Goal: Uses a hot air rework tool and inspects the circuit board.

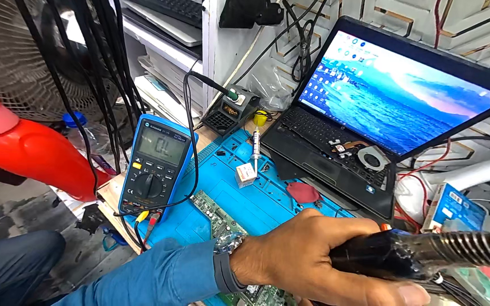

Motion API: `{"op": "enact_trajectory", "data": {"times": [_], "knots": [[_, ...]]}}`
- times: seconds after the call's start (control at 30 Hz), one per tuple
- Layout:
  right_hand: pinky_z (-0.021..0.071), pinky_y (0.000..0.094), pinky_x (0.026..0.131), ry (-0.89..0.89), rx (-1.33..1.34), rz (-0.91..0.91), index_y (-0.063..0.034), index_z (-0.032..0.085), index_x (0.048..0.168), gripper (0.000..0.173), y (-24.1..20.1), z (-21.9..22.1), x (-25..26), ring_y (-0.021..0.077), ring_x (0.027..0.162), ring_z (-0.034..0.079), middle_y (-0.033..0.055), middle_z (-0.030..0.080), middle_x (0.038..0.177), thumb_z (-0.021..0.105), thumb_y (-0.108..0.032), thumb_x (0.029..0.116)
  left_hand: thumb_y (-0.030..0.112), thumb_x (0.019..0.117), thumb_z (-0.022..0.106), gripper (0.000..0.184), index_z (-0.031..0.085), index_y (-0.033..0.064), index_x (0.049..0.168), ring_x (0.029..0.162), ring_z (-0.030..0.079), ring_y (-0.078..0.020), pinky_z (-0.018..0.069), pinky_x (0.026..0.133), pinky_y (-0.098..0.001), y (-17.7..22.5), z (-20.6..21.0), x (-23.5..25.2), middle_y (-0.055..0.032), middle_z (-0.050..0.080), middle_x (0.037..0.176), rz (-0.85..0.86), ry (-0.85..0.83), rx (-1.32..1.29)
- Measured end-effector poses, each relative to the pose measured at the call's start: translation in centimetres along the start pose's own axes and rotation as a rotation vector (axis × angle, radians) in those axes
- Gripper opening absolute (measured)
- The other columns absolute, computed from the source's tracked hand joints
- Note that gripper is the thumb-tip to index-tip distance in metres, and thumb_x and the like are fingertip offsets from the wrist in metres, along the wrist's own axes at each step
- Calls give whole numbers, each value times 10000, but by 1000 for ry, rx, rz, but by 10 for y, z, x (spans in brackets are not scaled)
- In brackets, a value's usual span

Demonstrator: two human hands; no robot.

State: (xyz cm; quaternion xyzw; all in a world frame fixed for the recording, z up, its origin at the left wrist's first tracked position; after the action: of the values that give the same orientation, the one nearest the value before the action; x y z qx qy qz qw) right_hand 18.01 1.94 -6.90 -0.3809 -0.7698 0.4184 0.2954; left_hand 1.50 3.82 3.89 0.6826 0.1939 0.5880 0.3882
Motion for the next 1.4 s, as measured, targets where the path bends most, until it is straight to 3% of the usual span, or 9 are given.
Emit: {"op": "enact_trajectory", "data": {"times": [0.5, 0.67, 1.4], "knots": [[611, 320, 665, -3, -5, 3, -6, 746, 881, 193, -3, 1, 0, 115, 712, 709, 85, 751, 822, 772, -194, 913, 238, 983, 662, 314, 632, -74, 972, 675, 624, -70, 516, 599, -245, -1, 0, 0, -75, 630, 727, 3, -2, 1], [623, 367, 684, -18, 8, 4, -14, 754, 910, 192, 2, 1, 0, 145, 737, 723, 90, 757, 845, 765, -206, 922, 236, 990, 650, 309, 629, -71, 964, 665, 624, -74, 518, 598, -248, 0, 0, 0, -75, 627, 724, 4, -6, -6], [617, 319, 686, 1, 7, -6, -1, 742, 886, 177, -5, 2, 1, 110, 735, 716, 90, 754, 834, 770, -175, 912, 231, 982, 655, 310, 625, -78, 967, 684, 622, -66, 514, 606, -235, 1, 0, 0, -78, 626, 733, 18, 2, 3]]}}
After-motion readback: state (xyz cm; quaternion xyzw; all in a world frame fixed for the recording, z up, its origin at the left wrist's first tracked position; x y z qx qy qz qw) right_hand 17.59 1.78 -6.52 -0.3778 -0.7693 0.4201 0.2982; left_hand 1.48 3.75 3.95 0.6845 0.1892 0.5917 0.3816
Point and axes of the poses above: each hand's wrist, its own x-axis towards the middle knuckle, its own z-axis out of the palm, y = z × x, the point moved 6 cm from there along x, towards the middle knuckle
